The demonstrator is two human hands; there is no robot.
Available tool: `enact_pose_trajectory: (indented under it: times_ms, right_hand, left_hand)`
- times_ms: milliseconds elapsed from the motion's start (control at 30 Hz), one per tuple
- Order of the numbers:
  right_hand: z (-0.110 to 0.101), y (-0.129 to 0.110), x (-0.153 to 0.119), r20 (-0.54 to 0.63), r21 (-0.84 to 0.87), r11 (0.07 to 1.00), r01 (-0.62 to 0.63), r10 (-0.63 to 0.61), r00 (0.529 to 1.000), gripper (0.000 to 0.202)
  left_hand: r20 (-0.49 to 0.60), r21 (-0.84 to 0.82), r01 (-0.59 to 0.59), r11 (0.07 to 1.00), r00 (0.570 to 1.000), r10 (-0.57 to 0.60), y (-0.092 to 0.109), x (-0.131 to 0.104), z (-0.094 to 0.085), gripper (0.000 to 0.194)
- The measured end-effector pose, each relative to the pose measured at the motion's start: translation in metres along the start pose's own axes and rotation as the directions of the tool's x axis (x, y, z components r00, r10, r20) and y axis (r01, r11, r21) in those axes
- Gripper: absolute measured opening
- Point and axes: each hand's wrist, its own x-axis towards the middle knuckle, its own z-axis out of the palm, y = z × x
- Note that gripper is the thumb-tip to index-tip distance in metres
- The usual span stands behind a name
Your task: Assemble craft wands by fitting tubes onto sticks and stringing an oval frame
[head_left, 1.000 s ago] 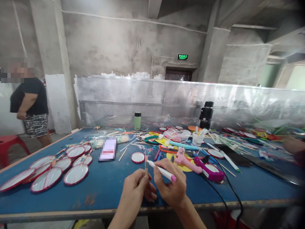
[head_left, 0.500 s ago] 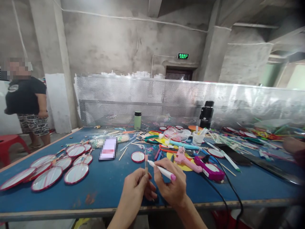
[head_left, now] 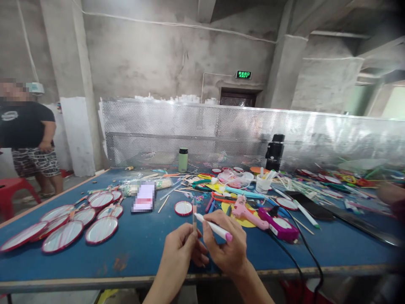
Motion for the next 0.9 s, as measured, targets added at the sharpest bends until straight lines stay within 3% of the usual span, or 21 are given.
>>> enact_pose_trajectory:
  times_ms: [900]
  right_hand:
    - [-0.0011, 0.0005, 0.0089, -0.036, -0.023, 1.0, -0.021, 0.02, 0.999, 0.01]
  left_hand:
    - [-0.009, 0.014, 0.002, 1.0, 1.0, -0.002, -0.0017, -0.0019, 0.0, 0.028]
